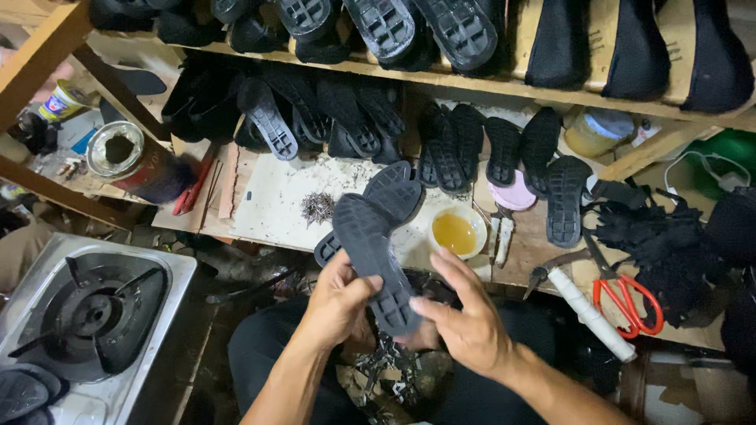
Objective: The person sits on the floor of a shoe workshop and applies yellow glue from a small bowl onto rubber shoe soles, spreading it over the sole surface by hand, then places the coated soles on a rack. The person repeats this for several soles one at a time.
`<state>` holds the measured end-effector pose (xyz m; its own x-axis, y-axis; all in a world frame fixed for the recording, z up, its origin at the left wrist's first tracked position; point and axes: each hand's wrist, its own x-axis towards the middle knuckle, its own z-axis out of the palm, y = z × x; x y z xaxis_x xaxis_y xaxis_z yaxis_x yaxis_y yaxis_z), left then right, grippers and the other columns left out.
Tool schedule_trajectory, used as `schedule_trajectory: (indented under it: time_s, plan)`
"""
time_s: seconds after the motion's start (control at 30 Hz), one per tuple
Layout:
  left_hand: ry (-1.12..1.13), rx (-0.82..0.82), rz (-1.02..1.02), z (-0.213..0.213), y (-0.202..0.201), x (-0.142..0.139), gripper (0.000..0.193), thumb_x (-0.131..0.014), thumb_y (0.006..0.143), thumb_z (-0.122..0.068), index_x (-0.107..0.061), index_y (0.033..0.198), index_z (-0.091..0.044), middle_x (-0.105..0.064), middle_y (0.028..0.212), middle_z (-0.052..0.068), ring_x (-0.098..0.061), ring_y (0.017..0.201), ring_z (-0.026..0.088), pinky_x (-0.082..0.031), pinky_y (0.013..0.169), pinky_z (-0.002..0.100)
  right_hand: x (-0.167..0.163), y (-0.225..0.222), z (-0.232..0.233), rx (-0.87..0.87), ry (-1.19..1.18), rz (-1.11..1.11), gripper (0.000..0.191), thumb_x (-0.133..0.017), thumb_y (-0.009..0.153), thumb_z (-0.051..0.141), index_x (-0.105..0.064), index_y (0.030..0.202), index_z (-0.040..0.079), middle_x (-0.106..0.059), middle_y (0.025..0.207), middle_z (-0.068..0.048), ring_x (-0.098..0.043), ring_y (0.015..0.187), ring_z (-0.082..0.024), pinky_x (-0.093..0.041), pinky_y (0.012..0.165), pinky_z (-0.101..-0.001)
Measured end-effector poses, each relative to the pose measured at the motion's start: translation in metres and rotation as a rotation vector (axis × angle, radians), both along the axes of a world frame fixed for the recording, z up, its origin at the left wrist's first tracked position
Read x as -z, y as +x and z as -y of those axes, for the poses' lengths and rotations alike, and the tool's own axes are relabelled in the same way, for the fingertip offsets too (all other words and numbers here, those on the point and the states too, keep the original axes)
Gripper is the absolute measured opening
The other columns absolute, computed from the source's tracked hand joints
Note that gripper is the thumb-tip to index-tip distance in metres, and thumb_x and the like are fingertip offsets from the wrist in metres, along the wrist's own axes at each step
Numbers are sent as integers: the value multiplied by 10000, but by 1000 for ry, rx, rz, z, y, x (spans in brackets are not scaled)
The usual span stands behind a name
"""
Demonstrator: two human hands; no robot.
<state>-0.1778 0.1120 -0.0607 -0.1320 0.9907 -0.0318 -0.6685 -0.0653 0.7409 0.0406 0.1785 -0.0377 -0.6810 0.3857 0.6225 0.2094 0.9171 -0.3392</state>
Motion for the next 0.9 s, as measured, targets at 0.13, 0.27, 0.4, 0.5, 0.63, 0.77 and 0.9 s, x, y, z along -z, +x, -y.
schedule_trajectory:
  time_s: [0.13,0.27,0.4,0.5,0.63,0.77,0.9]
  plan:
    - [29,-199,-37,-5,6,1,436,-606,884,79,-558,1313,19,-683,1169,106,-656,1056,187,-518,944,344,-4,0,25,38,271,63,308,-766,816,92,-778,1107,194,-496,1464,-103,-442,1397,-384,-354,1206,-523]
    - [-18,-304,-183,2,32,1,435,-624,904,54,-528,1323,-6,-674,1161,87,-638,1053,170,-517,937,340,-1,-6,26,70,-53,-83,349,-770,859,105,-709,1202,116,-471,1503,-186,-474,1405,-377,-396,1179,-460]
    - [26,-76,-161,27,43,7,596,-624,843,5,-427,1398,-87,-637,1229,34,-625,1102,138,-513,939,331,-1,-7,2,57,-1032,-308,654,-732,794,-8,-502,1405,22,-510,1494,-185,-590,1283,-302,-503,1060,-421]
    - [66,73,96,38,26,21,471,-658,843,-27,-555,1270,141,-687,1249,151,-667,1176,260,-528,1087,432,-11,9,-19,-137,-1260,-528,809,-724,804,-60,-382,1535,-8,-535,1423,-183,-620,1200,-252,-546,1020,-398]
    - [87,351,343,40,1,38,591,-669,934,-165,-517,1415,144,-702,1202,217,-671,1120,268,-522,1055,384,-27,23,-38,-165,-1171,-515,817,-712,812,-68,-363,1549,-11,-530,1385,-157,-627,1094,-205,-562,948,-363]
    - [-6,496,59,32,12,43,635,-691,872,-55,-472,1463,28,-689,1202,113,-664,1097,175,-535,1001,316,-30,11,-34,-33,-1081,-169,732,-718,807,-28,-474,1495,20,-588,1338,-137,-635,980,-205,-583,855,-359]
    - [-111,307,-369,19,35,48,636,-676,824,94,-500,1420,-42,-698,1128,75,-645,1001,112,-532,896,269,-26,-7,-39,129,-829,191,625,-752,823,145,-566,1414,66,-566,1379,-105,-627,1114,-222,-582,933,-352]
